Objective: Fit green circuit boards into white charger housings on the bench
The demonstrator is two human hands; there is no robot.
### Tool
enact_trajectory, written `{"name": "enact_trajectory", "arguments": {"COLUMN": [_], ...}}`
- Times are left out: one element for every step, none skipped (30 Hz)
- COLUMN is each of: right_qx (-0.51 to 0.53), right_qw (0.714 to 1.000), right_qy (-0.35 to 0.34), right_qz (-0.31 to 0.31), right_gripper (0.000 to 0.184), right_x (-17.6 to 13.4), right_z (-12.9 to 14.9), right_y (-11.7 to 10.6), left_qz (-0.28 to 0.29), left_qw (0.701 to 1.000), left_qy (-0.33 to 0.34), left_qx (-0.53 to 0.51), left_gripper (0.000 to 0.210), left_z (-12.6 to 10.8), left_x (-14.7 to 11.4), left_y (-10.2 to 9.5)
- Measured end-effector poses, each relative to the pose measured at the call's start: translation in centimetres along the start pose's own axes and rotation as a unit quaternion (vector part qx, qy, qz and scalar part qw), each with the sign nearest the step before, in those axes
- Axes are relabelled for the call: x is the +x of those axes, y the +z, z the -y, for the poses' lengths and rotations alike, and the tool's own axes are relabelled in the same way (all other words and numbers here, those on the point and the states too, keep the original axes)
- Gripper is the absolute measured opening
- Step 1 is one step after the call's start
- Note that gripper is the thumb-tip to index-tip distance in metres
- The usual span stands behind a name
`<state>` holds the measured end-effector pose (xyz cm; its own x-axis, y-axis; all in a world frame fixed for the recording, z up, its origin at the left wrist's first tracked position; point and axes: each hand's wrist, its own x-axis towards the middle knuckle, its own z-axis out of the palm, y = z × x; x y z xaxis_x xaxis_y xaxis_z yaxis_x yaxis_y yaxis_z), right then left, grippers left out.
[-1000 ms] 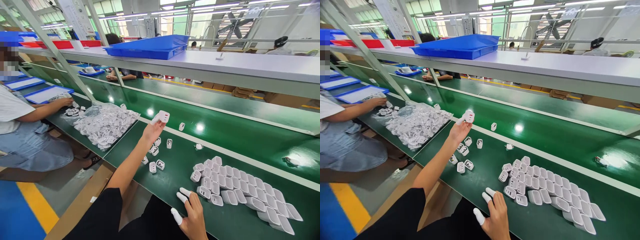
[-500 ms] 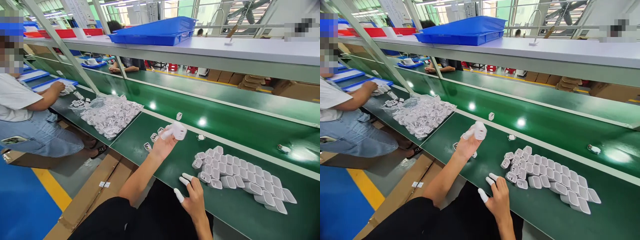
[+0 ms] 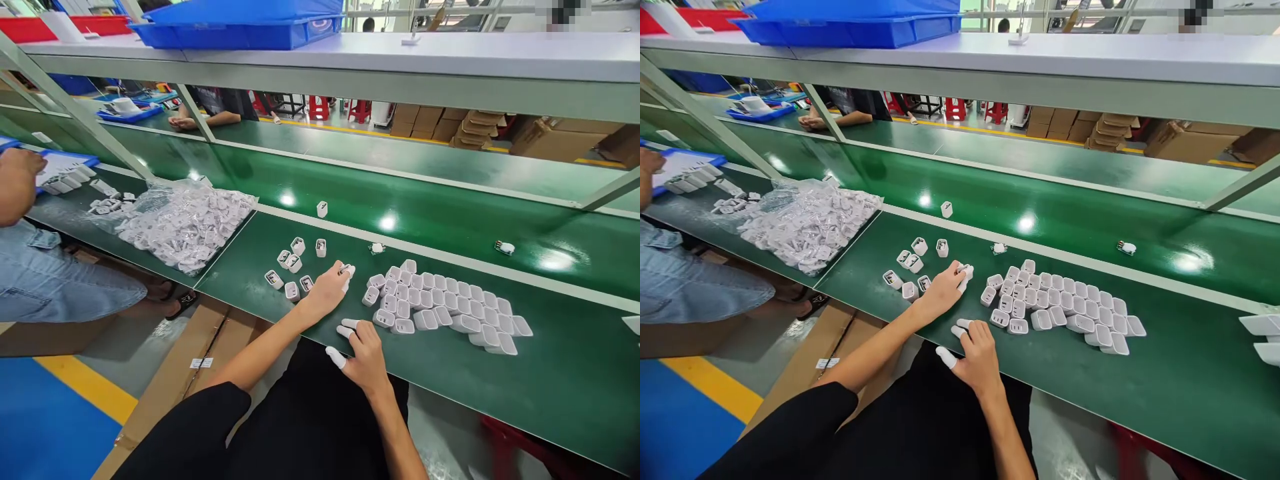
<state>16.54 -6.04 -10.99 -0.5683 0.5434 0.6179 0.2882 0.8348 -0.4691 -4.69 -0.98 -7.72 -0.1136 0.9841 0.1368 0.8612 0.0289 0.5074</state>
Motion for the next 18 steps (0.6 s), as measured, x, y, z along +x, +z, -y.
{"name": "enact_trajectory", "arguments": {"right_qx": [0.002, 0.004, 0.006, 0.008, 0.01, 0.012, 0.013, 0.014, 0.016, 0.018, 0.02, 0.022, 0.025, 0.027, 0.029, 0.031, 0.033, 0.034], "right_qw": [1.0, 1.0, 1.0, 1.0, 1.0, 1.0, 1.0, 1.0, 1.0, 1.0, 1.0, 1.0, 1.0, 1.0, 1.0, 0.999, 0.999, 0.999], "right_qy": [-0.001, -0.002, -0.003, -0.004, -0.004, -0.004, -0.004, -0.004, -0.004, -0.005, -0.005, -0.006, -0.007, -0.008, -0.007, -0.007, -0.006, -0.005], "right_qz": [-0.001, -0.002, -0.003, -0.005, -0.005, -0.005, -0.005, -0.006, -0.007, -0.007, -0.008, -0.009, -0.009, -0.009, -0.009, -0.01, -0.011, -0.012], "right_gripper": [0.024, 0.025, 0.026, 0.027, 0.028, 0.028, 0.028, 0.028, 0.029, 0.029, 0.029, 0.03, 0.03, 0.03, 0.03, 0.03, 0.03, 0.029], "right_x": [0.0, 0.1, 0.1, 0.1, 0.1, 0.2, 0.2, 0.2, 0.2, 0.2, 0.2, 0.2, 0.2, 0.2, 0.2, 0.2, 0.2, 0.1], "right_z": [0.0, 0.0, 0.1, 0.1, 0.1, 0.1, 0.2, 0.2, 0.2, 0.2, 0.2, 0.2, 0.2, 0.1, 0.1, 0.1, 0.1, 0.1], "right_y": [0.0, 0.0, 0.0, 0.0, 0.0, -0.1, -0.1, -0.1, -0.2, -0.2, -0.2, -0.2, -0.2, -0.2, -0.2, -0.1, -0.1, -0.1], "left_qz": [-0.003, -0.008, -0.013, -0.021, -0.029, -0.038, -0.048, -0.058, -0.068, -0.079, -0.089, -0.098, -0.106, -0.114, -0.121, -0.128, -0.136, -0.146], "left_qw": [1.0, 1.0, 1.0, 1.0, 0.999, 0.999, 0.999, 0.998, 0.998, 0.997, 0.996, 0.995, 0.994, 0.993, 0.993, 0.992, 0.99, 0.989], "left_qy": [-0.003, -0.006, -0.008, -0.01, -0.012, -0.013, -0.013, -0.013, -0.012, -0.011, -0.01, -0.008, -0.005, -0.002, 0.002, 0.006, 0.01, 0.013], "left_qx": [0.007, 0.012, 0.015, 0.017, 0.016, 0.014, 0.011, 0.008, 0.005, 0.002, -0.001, -0.004, -0.006, -0.009, -0.013, -0.017, -0.021, -0.027], "left_gripper": [0.046, 0.045, 0.043, 0.042, 0.042, 0.042, 0.043, 0.043, 0.043, 0.041, 0.037, 0.033, 0.029, 0.026, 0.023, 0.022, 0.021, 0.02], "left_z": [0.0, -0.1, -0.1, -0.1, -0.2, -0.2, -0.2, -0.2, -0.2, -0.1, 0.0, 0.1, 0.2, 0.4, 0.5, 0.6, 0.7, 0.7], "left_x": [0.0, -0.1, -0.2, -0.3, -0.4, -0.5, -0.6, -0.7, -0.8, -0.9, -1.0, -1.0, -1.0, -0.9, -0.8, -0.6, -0.4, -0.2], "left_y": [0.3, 0.6, 1.0, 1.4, 1.8, 2.2, 2.6, 3.1, 3.5, 3.9, 4.2, 4.5, 4.8, 4.9, 5.0, 4.9, 4.7, 4.3]}}
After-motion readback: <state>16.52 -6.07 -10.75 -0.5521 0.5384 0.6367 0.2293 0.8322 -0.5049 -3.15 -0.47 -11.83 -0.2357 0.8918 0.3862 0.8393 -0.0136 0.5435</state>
